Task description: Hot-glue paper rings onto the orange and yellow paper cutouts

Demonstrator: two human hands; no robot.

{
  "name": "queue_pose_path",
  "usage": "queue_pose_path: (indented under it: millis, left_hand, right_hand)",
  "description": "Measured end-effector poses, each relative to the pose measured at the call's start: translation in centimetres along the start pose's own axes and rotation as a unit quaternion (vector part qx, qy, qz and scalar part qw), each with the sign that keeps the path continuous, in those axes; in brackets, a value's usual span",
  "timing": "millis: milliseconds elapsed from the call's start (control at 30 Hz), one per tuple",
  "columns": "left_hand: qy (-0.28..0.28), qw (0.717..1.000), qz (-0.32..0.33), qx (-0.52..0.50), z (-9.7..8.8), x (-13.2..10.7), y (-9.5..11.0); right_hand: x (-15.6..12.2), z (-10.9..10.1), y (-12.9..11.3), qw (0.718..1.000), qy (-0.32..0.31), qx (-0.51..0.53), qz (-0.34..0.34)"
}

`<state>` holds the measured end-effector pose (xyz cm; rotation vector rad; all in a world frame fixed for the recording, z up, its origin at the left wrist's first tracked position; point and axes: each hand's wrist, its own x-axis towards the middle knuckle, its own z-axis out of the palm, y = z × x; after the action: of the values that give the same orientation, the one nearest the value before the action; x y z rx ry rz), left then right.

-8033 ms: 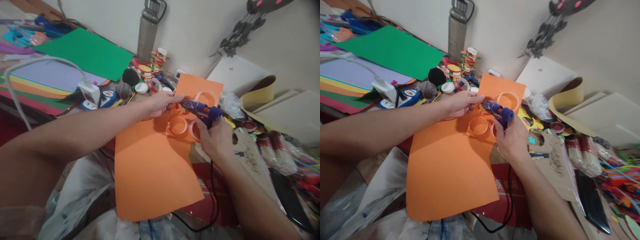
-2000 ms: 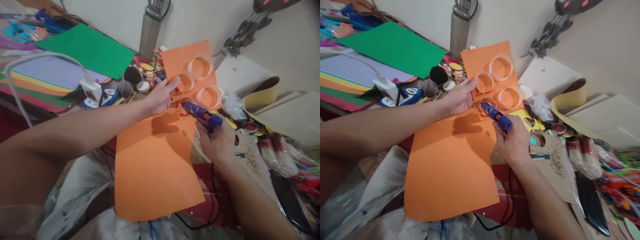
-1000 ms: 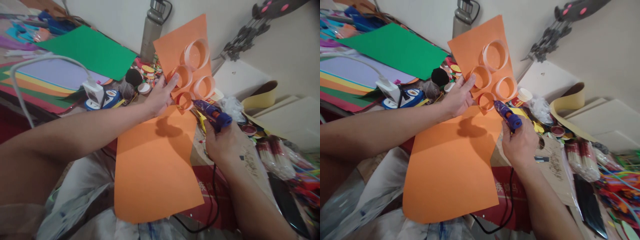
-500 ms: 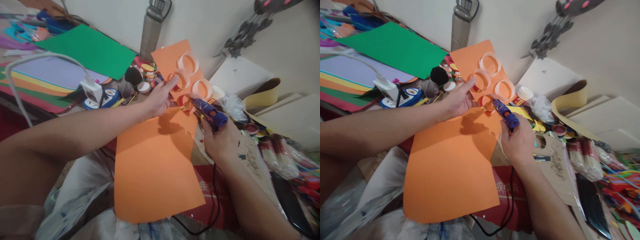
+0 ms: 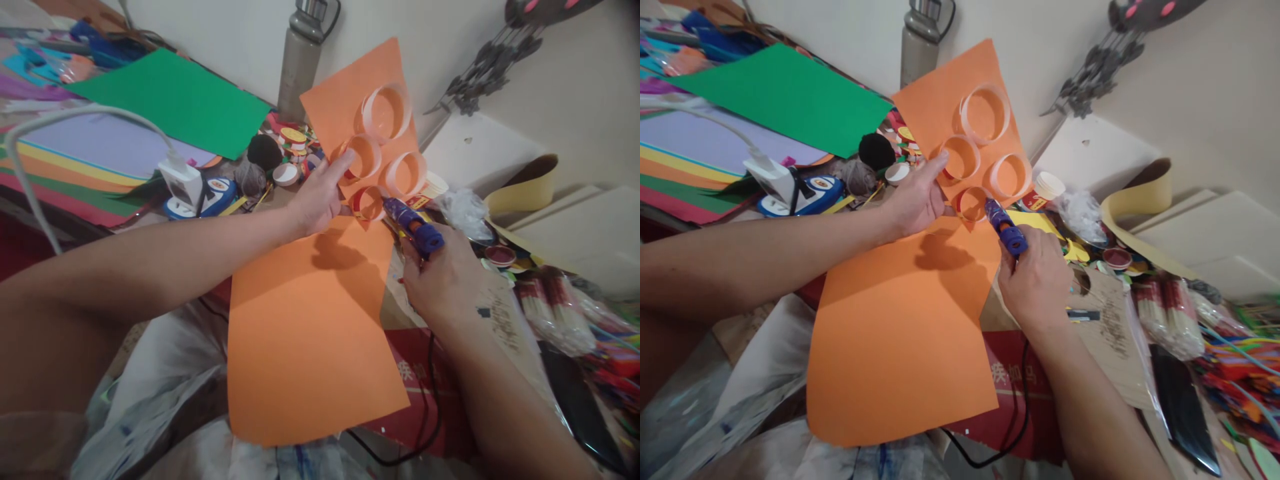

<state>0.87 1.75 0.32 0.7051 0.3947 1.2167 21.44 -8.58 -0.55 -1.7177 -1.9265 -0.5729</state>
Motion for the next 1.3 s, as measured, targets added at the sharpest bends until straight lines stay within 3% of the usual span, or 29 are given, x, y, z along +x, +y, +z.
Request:
queue_pose_path:
  millis: [167,633,833,1067,1300]
  left_hand:
    - [0.015,0.999,0.047,0.014,0.3,0.0,0.2]
    - [-0.004,0.998,-0.053,-0.02,-1.5,0.9,-0.9]
    - [-0.014,0.998,-0.057,-0.031,-1.1,0.8,-1.2]
    - [0.004,0.999,-0.052,-0.013,-1.1,1.0,-0.5]
    - [0.001,0.998,-0.059,-0.029,-1.0,0.8,-1.0]
  right_hand:
    - [-0.1,-0.5,-0.5,1.0,-0.017,-0.009,0.021]
    - [-0.3,-0.2,-0.8,0.994,-0.009,0.103,0.035]
    - [-0.6,0.3,-1.3,0.993,-0.01,0.117,0.005]
    - [-0.7,0.3,-1.6,0.993,-0.058,0.098,-0.017]
    - [-0.9,0.6,-1.7,0.996,-0.035,0.075,-0.015]
